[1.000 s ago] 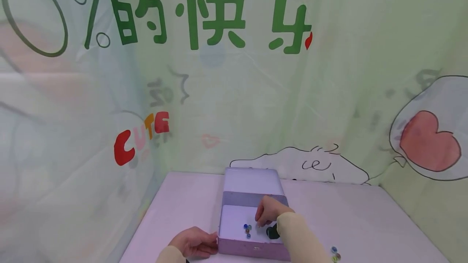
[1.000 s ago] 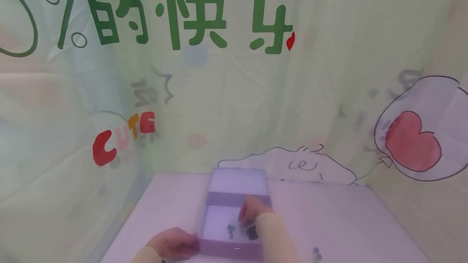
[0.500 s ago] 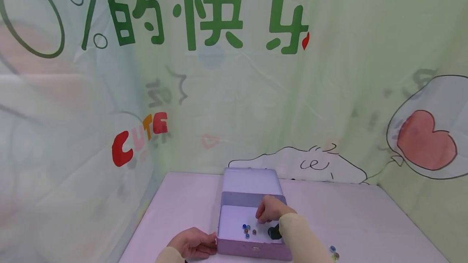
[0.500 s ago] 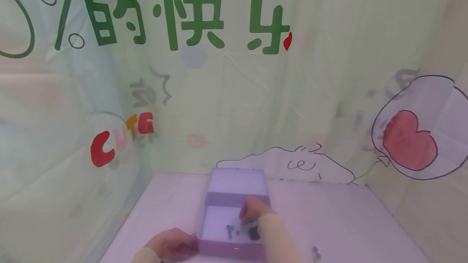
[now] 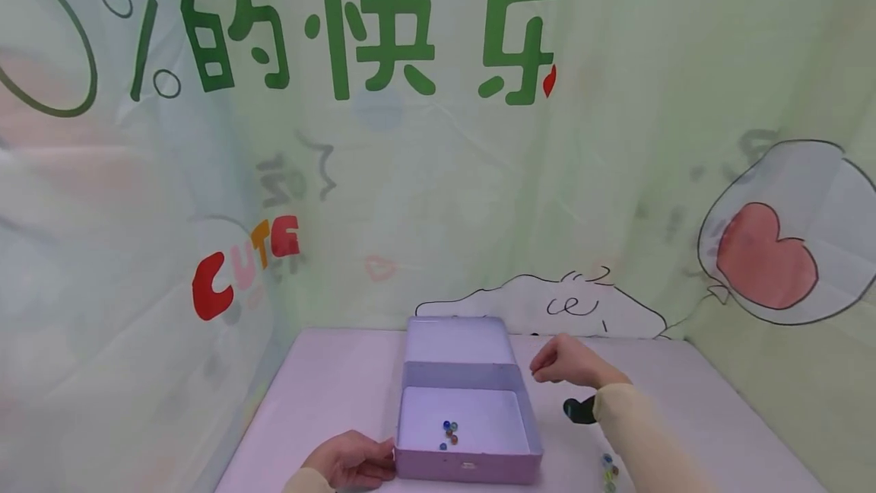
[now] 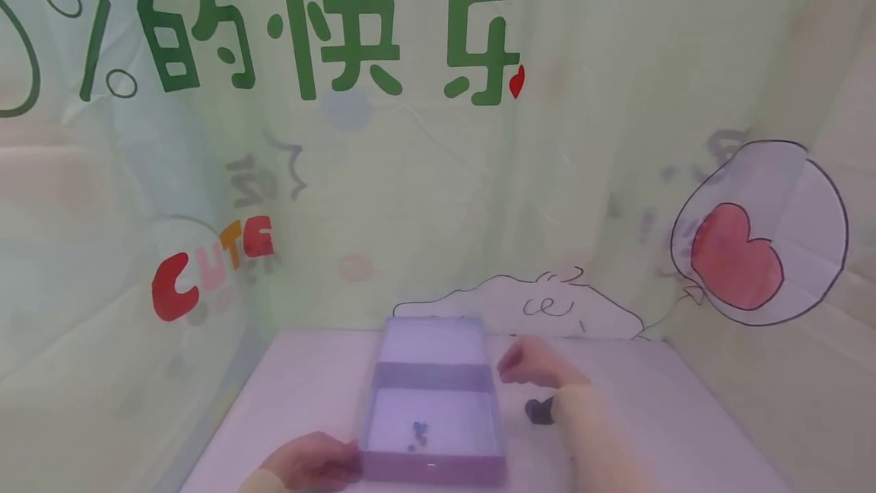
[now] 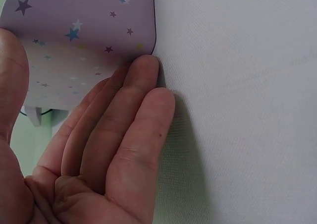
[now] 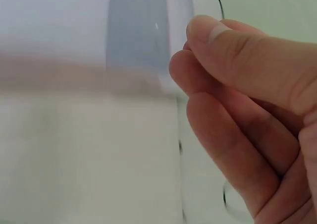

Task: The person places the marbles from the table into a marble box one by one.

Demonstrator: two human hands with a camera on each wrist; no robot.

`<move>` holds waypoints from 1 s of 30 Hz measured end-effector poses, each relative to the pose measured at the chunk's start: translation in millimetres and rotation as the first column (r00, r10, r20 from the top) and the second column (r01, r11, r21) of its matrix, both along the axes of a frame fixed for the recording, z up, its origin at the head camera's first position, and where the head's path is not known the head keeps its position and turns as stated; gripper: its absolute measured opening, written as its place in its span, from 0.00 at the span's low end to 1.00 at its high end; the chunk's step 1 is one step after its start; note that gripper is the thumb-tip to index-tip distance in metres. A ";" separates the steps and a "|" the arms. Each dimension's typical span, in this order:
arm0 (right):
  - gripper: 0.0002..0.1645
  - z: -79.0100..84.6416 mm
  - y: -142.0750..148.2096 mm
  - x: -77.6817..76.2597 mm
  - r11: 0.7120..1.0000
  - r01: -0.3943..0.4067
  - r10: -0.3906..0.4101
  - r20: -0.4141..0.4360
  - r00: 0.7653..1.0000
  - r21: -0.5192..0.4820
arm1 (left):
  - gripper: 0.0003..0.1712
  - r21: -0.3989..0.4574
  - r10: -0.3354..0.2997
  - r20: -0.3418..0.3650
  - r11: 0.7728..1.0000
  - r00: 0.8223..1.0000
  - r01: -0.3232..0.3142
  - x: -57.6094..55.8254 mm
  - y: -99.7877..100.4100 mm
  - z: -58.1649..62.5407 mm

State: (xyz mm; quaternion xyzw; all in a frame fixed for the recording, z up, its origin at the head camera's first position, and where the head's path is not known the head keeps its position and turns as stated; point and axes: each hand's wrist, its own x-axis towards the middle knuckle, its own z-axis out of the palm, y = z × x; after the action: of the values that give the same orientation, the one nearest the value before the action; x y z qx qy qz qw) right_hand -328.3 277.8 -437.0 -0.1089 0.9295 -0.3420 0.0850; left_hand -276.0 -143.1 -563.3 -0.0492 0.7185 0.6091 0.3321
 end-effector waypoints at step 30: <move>0.10 -96.1 119.6 36.0 0.959 0.277 -0.283 0.210 0.936 0.062 | 0.22 0.014 -0.016 0.027 1.000 1.000 0.016 4.2 0.9 2.5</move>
State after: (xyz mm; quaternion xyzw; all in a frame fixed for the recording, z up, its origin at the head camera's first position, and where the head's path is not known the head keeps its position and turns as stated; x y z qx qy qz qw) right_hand -292.3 397.5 -533.1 0.0639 0.9259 -0.3459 0.1381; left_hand -271.9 -142.2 -560.8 -0.0494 0.7102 0.6105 0.3470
